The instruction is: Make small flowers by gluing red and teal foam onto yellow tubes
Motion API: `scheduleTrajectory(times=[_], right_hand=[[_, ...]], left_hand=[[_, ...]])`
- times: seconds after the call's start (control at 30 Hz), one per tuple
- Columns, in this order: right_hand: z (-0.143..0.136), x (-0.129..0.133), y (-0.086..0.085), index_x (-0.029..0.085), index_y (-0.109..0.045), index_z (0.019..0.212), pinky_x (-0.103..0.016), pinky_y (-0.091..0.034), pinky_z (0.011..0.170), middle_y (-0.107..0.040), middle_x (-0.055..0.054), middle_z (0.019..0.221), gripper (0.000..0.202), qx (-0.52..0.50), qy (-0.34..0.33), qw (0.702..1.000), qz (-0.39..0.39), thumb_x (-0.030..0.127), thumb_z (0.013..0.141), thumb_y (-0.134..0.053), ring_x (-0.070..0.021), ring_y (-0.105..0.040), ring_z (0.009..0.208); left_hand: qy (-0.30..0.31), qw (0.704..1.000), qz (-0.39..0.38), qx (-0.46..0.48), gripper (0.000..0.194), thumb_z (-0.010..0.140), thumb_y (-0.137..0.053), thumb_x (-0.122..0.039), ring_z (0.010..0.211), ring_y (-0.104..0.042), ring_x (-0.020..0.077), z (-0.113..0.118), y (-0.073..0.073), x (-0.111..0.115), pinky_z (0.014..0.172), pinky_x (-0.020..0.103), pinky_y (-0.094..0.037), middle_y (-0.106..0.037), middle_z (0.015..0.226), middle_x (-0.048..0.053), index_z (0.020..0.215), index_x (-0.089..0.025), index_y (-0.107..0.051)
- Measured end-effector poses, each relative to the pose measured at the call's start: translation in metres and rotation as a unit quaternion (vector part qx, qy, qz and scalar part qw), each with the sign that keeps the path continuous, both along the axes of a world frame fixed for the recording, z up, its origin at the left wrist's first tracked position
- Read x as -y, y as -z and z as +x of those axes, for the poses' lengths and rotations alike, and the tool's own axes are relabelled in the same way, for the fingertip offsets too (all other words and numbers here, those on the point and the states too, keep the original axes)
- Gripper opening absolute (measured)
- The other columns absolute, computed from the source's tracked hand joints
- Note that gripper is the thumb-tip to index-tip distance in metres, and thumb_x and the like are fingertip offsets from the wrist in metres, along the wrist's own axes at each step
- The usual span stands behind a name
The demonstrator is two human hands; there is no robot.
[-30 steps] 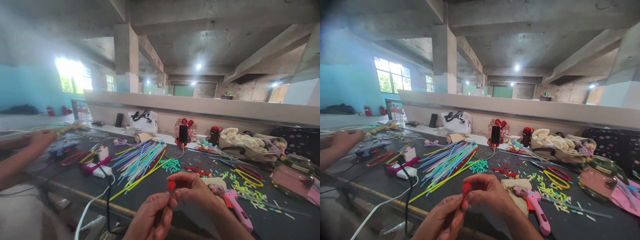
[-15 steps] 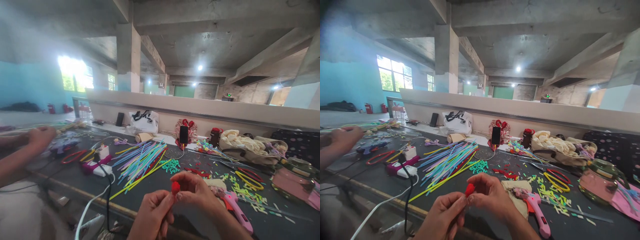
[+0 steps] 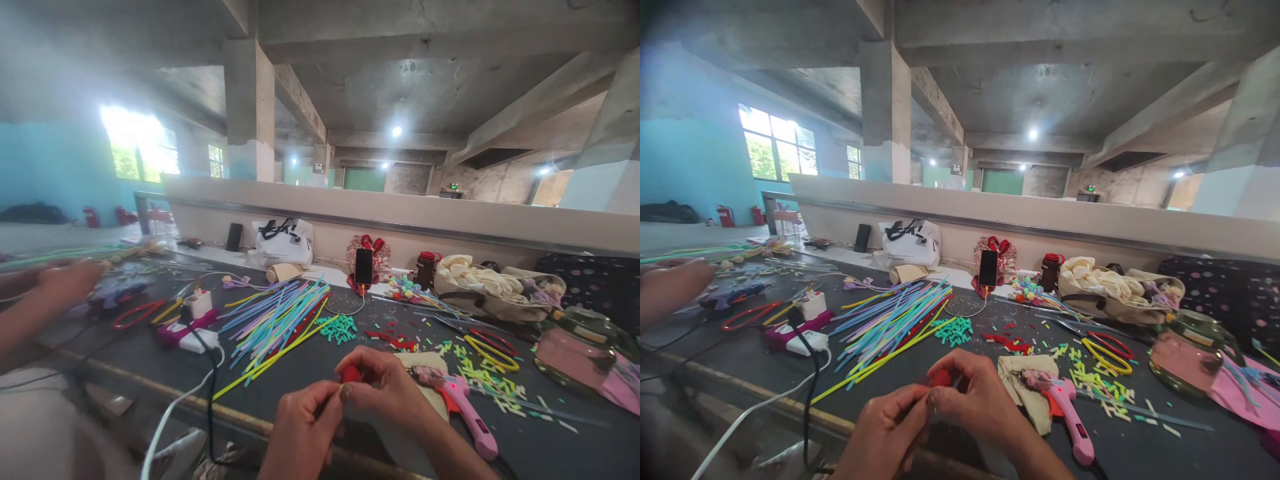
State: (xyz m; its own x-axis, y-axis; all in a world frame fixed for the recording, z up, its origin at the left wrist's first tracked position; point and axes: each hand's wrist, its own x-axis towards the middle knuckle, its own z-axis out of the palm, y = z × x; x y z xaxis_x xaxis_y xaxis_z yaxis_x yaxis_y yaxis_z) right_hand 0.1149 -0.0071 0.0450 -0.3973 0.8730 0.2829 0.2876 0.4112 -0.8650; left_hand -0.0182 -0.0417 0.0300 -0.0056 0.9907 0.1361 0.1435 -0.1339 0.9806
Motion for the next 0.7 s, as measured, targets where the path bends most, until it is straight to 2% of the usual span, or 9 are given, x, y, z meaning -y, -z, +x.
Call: scheduleTrajectory(times=[0.13,0.27,0.47,0.53,0.6,0.67,0.7], right_hand=[[0.001,-0.001,0.0,0.017,-0.062,0.075,-0.019,-0.034,0.052,-0.054,0.004,0.062,0.017,0.018,0.0,1.0,0.012,0.01,0.062,-0.054,-0.009,-0.046,0.057],[0.001,-0.001,0.0,0.017,-0.061,0.073,-0.019,-0.033,0.05,-0.053,0.004,0.06,0.017,0.03,0.005,0.999,0.012,0.008,0.061,-0.053,-0.0088,-0.045,0.055],[0.002,-0.001,-0.001,0.016,-0.061,0.07,-0.019,-0.032,0.049,-0.051,0.005,0.057,0.017,0.05,0.014,0.999,0.017,0.006,0.06,-0.053,-0.0086,-0.045,0.054],[0.004,0.0,-0.003,0.017,-0.062,0.079,-0.02,-0.035,0.052,-0.055,0.004,0.061,0.021,0.062,-0.005,0.998,0.015,0.009,0.06,-0.057,-0.0096,-0.047,0.057],[0.008,-0.001,-0.004,0.02,-0.058,0.099,-0.022,-0.039,0.057,-0.06,0.001,0.074,0.039,0.049,-0.046,0.998,0.004,0.015,0.06,-0.062,-0.0119,-0.051,0.064],[0.012,-0.003,0.0,0.021,-0.048,0.112,-0.024,-0.041,0.06,-0.061,-0.002,0.089,0.053,-0.014,-0.058,0.998,-0.008,0.022,0.062,-0.065,-0.0141,-0.054,0.071],[0.013,-0.005,0.005,0.021,-0.047,0.112,-0.024,-0.041,0.061,-0.06,-0.003,0.091,0.051,-0.058,-0.04,0.997,-0.011,0.024,0.064,-0.064,-0.0144,-0.054,0.072]], left_hand=[[0.014,0.999,-0.008,0.034,0.019,0.065,-0.056,-0.029,0.029,-0.032,0.0071,0.001,0.005,-0.001,0.031,0.018,-0.021,-0.045,0.037,-0.005,0.05,-0.018,-0.059],[0.006,1.0,-0.018,-0.022,0.022,0.068,-0.052,-0.029,0.028,-0.034,0.0068,0.002,0.006,-0.002,0.032,0.018,-0.022,-0.044,0.038,-0.005,0.049,-0.018,-0.057],[0.019,0.999,-0.009,-0.03,0.027,0.069,-0.052,-0.033,0.029,-0.036,0.0066,0.003,0.001,0.002,0.033,0.018,-0.023,-0.043,0.037,-0.006,0.046,-0.017,-0.054],[0.029,0.999,-0.015,-0.012,0.026,0.069,-0.052,-0.034,0.029,-0.034,0.006,0.002,0.003,0.001,0.033,0.018,-0.023,-0.042,0.037,-0.006,0.049,-0.017,-0.056],[0.043,0.998,-0.031,0.033,0.027,0.07,-0.053,-0.036,0.029,-0.033,0.0052,0.0,0.006,-0.002,0.032,0.017,-0.023,-0.043,0.038,-0.006,0.052,-0.016,-0.057],[0.057,0.992,-0.058,0.101,0.027,0.069,-0.055,-0.037,0.029,-0.036,0.0053,-0.004,0.009,-0.007,0.032,0.017,-0.024,-0.047,0.04,-0.005,0.052,-0.016,-0.056],[0.065,0.985,-0.074,0.143,0.027,0.068,-0.056,-0.037,0.032,-0.04,0.0062,-0.007,0.011,-0.01,0.034,0.017,-0.028,-0.05,0.042,-0.004,0.052,-0.015,-0.058]])
